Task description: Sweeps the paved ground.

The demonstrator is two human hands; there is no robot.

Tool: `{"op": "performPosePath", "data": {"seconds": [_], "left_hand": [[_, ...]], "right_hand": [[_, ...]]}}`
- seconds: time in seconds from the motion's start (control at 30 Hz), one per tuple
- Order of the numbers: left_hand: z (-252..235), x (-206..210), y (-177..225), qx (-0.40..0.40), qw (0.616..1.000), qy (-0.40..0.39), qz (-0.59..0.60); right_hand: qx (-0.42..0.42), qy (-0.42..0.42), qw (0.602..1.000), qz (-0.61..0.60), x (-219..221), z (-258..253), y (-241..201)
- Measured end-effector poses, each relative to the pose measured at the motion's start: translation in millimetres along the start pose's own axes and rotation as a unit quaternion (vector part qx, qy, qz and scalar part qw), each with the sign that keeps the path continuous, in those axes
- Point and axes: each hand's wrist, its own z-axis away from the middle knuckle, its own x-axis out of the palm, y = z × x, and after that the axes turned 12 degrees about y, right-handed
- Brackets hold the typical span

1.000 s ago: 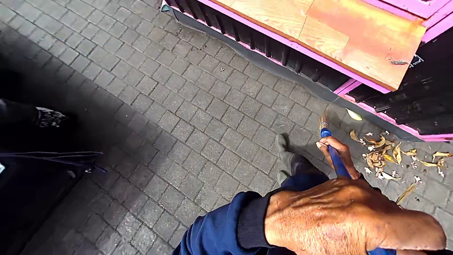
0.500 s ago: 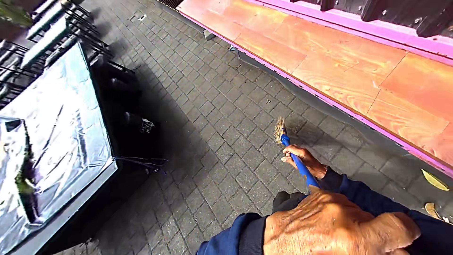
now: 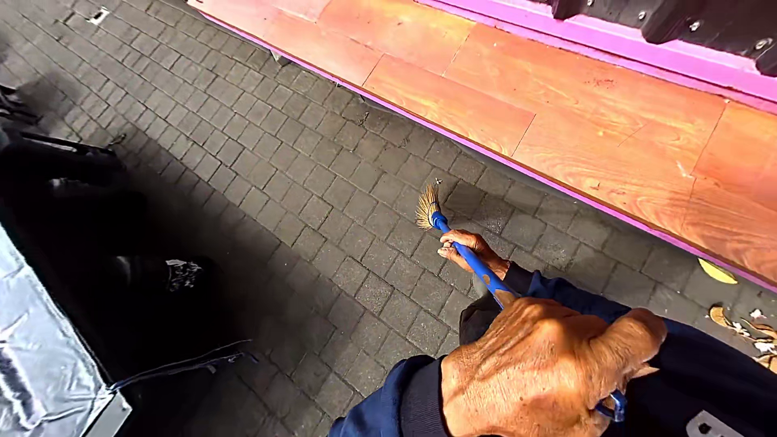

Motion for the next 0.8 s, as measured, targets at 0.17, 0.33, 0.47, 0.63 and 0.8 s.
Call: {"op": "performPosePath", "data": {"seconds": [0.17, 0.33, 0.47, 0.63, 0.8], "left_hand": [[2, -33, -76, -0.040, 0.995, -0.069, -0.057], [-18, -37, -112, -0.047, 0.989, -0.136, 0.030], [-42, -44, -62, 0.045, 0.959, -0.178, 0.216], [-71, -33, -46, 0.103, 0.899, -0.229, 0.359], [-92, 6, -10, 0.111, 0.881, -0.267, 0.375]], "right_hand": [[0.089, 0.010, 0.996, 0.005, 33, -59, 66], [0.161, 0.082, 0.982, 0.048, -4, -48, 82], [0.083, 0.187, 0.955, 0.214, -74, 29, 11], [0.124, 0.347, 0.891, 0.267, -130, 96, -55], [0.102, 0.355, 0.904, 0.215, -141, 114, -73]]}}
